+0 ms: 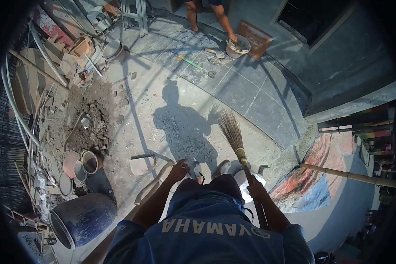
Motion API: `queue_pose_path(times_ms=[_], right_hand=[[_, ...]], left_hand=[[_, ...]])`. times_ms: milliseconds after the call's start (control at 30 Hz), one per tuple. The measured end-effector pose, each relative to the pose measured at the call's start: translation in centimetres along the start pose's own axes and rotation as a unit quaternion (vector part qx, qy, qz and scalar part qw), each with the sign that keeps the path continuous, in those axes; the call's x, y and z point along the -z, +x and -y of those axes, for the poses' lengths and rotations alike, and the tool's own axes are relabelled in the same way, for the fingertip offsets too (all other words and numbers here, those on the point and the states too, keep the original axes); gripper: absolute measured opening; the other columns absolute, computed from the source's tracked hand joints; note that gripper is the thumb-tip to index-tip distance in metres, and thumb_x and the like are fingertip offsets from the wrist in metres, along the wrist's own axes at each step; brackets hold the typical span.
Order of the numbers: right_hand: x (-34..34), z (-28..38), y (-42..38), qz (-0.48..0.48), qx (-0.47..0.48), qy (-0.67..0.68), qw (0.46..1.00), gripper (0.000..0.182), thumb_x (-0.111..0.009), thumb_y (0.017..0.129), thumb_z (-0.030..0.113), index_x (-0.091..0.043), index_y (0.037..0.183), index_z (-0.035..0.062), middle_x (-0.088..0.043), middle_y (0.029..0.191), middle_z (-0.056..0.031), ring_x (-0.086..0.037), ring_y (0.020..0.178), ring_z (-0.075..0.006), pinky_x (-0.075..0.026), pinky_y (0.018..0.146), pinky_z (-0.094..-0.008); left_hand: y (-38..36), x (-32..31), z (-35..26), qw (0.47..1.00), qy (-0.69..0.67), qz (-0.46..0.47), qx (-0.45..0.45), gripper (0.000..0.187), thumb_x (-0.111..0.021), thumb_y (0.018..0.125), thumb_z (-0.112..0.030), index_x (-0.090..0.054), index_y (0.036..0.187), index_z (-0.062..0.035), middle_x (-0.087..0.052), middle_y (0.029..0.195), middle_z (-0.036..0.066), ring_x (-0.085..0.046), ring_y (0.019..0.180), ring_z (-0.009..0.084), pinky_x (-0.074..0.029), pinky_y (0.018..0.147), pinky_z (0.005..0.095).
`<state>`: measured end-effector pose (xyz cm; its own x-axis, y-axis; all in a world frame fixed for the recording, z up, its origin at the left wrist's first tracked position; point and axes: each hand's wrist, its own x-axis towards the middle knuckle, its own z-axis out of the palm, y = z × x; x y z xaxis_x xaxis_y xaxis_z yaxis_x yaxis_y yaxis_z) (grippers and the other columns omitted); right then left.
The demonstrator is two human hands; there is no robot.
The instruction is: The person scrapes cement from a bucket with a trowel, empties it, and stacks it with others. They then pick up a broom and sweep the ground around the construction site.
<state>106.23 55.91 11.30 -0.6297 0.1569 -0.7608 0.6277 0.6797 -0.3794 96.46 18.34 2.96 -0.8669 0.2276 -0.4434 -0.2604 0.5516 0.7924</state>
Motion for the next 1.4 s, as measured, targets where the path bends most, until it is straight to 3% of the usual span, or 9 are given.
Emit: queue_pose_path(times_ms=[233,400,567,733,900,1000,1167,1300,1400], right_hand=[[3.1,0.8,2.8,0.041,0.025,-0.039,0.998,0.073,-0.063,0.076,0.013,-0.024,0.138,0.0088,-0.061,0.075,-0.0198,-0.063,0.06,-0.0308,-0.05,0.049,-0.0386],[6.6,8.4,13.2,0.04,0.13,-0.141,0.981,0.073,-0.055,0.076,0.017,-0.021,0.14,0.0065,-0.06,0.094,-0.0297,-0.061,0.088,-0.0415,-0.048,0.077,-0.0502],[5.7,17.1,29.0,-0.03,0.25,-0.284,0.925,0.067,-0.048,0.081,0.016,-0.021,0.141,0.0068,-0.062,0.085,-0.0244,-0.064,0.079,-0.0373,-0.051,0.069,-0.0475],[1.4,18.7,38.5,-0.026,0.232,-0.301,0.924,0.053,-0.044,0.085,0.015,-0.03,0.135,0.0025,-0.062,0.094,-0.0225,-0.064,0.085,-0.0336,-0.051,0.072,-0.044],[8.0,15.7,30.0,0.157,0.172,-0.276,0.933,0.072,-0.051,0.078,0.013,-0.019,0.142,0.0121,-0.063,0.082,-0.0238,-0.064,0.067,-0.0343,-0.052,0.06,-0.0441],[9.7,13.3,28.9,0.139,0.21,-0.308,0.917,0.077,-0.053,0.076,0.013,-0.016,0.144,0.018,-0.063,0.083,-0.0254,-0.064,0.069,-0.0357,-0.052,0.062,-0.0447],[7.0,16.7,34.7,0.012,0.201,-0.337,0.92,0.066,-0.049,0.08,0.013,-0.021,0.14,0.011,-0.062,0.084,-0.0249,-0.063,0.079,-0.0378,-0.051,0.07,-0.0477],[1.1,13.6,41.0,0.033,0.231,-0.379,0.895,0.068,-0.048,0.079,0.014,-0.021,0.142,0.014,-0.062,0.091,-0.0245,-0.064,0.08,-0.0374,-0.051,0.067,-0.0463],[4.8,15.2,33.5,0.101,0.176,-0.348,0.915,0.071,-0.051,0.078,0.014,-0.021,0.142,0.0142,-0.062,0.092,-0.0259,-0.063,0.081,-0.0378,-0.051,0.069,-0.0462]], left_hand=[[2.4,-4.0,-0.7,0.998,0.023,0.045,0.028,0.053,-0.063,0.08,-0.028,-0.046,0.124,-0.0041,-0.061,0.105,0.021,-0.061,0.098,0.0332,-0.048,0.082,0.0395],[1.7,-5.7,-2.4,0.998,0.02,-0.002,0.053,0.053,-0.065,0.079,-0.025,-0.045,0.125,-0.0056,-0.063,0.099,0.018,-0.064,0.087,0.0293,-0.051,0.072,0.0357],[-3.6,-6.6,-2.3,0.979,-0.035,-0.086,0.183,0.05,-0.063,0.083,-0.023,-0.043,0.125,-0.0059,-0.062,0.102,0.019,-0.065,0.087,0.0299,-0.052,0.073,0.0373],[-12.4,-9.5,1.3,0.94,-0.038,-0.156,0.301,0.054,-0.065,0.081,-0.025,-0.043,0.125,-0.0055,-0.063,0.101,0.019,-0.064,0.087,0.0283,-0.051,0.074,0.0366],[-19.4,-12.8,3.3,0.902,-0.058,-0.207,0.374,0.053,-0.066,0.079,-0.026,-0.045,0.123,-0.0044,-0.064,0.098,0.019,-0.063,0.091,0.0318,-0.051,0.077,0.0398],[-20.8,-14.3,3.6,0.874,-0.065,-0.229,0.423,0.052,-0.066,0.078,-0.027,-0.048,0.121,-0.0037,-0.064,0.097,0.02,-0.062,0.093,0.0329,-0.05,0.079,0.04],[-19.1,-15.7,4.5,0.893,-0.065,-0.203,0.396,0.052,-0.066,0.078,-0.027,-0.048,0.121,-0.0035,-0.064,0.097,0.02,-0.062,0.093,0.0325,-0.05,0.079,0.0394],[-15.8,-12.7,2.4,0.897,-0.083,-0.208,0.38,0.052,-0.065,0.079,-0.025,-0.047,0.122,-0.0025,-0.064,0.098,0.019,-0.064,0.088,0.0295,-0.051,0.076,0.0372],[-14.2,-10.6,-0.3,0.886,-0.137,-0.242,0.371,0.051,-0.064,0.081,-0.023,-0.045,0.125,-0.0034,-0.064,0.099,0.017,-0.065,0.085,0.0268,-0.051,0.074,0.034]])
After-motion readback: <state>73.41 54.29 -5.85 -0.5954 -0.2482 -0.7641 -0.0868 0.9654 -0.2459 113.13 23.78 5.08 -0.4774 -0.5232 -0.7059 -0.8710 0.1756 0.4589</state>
